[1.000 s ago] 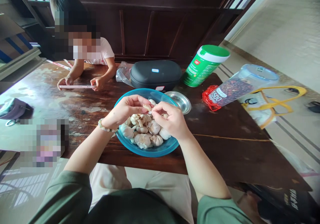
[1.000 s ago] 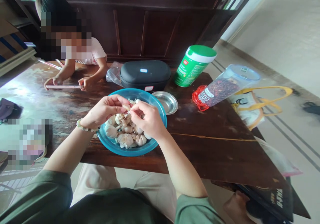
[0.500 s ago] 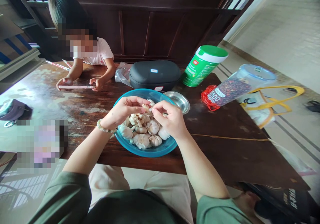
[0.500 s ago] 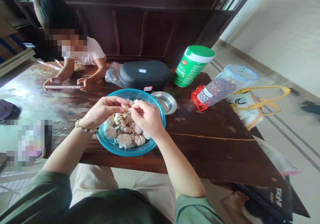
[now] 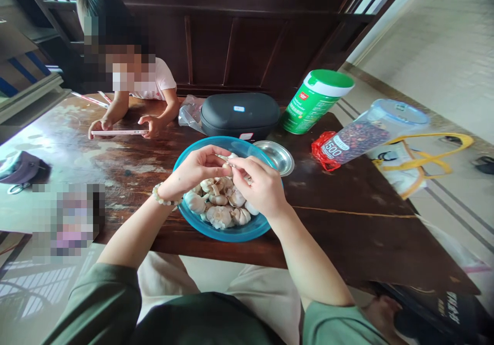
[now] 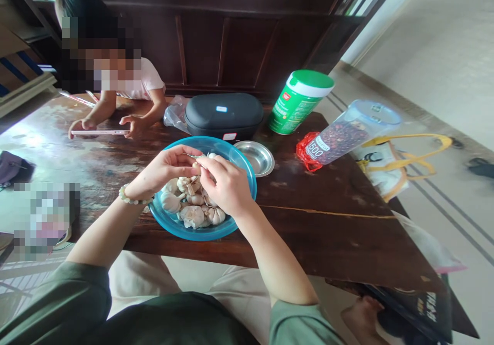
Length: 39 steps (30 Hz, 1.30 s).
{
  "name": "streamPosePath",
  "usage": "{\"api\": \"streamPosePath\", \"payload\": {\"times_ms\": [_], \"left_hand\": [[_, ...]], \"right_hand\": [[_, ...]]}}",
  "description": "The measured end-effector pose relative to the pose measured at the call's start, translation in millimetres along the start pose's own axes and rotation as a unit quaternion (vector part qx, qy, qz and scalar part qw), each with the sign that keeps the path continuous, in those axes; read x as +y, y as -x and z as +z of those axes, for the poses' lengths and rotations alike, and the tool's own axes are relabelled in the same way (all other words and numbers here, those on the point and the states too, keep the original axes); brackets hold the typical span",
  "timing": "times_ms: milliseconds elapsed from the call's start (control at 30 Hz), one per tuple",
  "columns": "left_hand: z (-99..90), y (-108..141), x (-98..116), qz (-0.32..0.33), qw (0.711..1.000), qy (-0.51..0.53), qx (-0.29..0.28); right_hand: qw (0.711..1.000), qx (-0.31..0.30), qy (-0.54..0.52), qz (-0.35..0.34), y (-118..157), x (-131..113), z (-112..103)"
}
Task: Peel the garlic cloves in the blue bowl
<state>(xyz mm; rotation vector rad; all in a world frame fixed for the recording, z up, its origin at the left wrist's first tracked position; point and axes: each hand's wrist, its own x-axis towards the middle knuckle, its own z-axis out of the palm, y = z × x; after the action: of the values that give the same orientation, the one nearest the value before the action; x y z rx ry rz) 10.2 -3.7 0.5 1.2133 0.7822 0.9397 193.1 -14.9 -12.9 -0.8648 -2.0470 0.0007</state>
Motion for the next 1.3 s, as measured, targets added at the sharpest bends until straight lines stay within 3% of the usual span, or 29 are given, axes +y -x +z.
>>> {"api": "streamPosePath", "payload": {"times_ms": [467,833,1300], "left_hand": [[0.6,1.2,-2.1,0.001,0.998,-0.057,-0.010],[2.2,2.1,-1.3,-0.006,0.998,-0.055,-0.019],[2.7,1.7,-0.4,-0.006,0.998,-0.054,-0.017]], "right_hand": [[1.000,-0.009,0.021,-0.002,-0.9,-0.2,-0.5],[1.000,0.014,0.010,-0.012,0.4,1.4,0.6],[0.999,-0.002,0.042,-0.027,-0.3,1.2,1.9]]}}
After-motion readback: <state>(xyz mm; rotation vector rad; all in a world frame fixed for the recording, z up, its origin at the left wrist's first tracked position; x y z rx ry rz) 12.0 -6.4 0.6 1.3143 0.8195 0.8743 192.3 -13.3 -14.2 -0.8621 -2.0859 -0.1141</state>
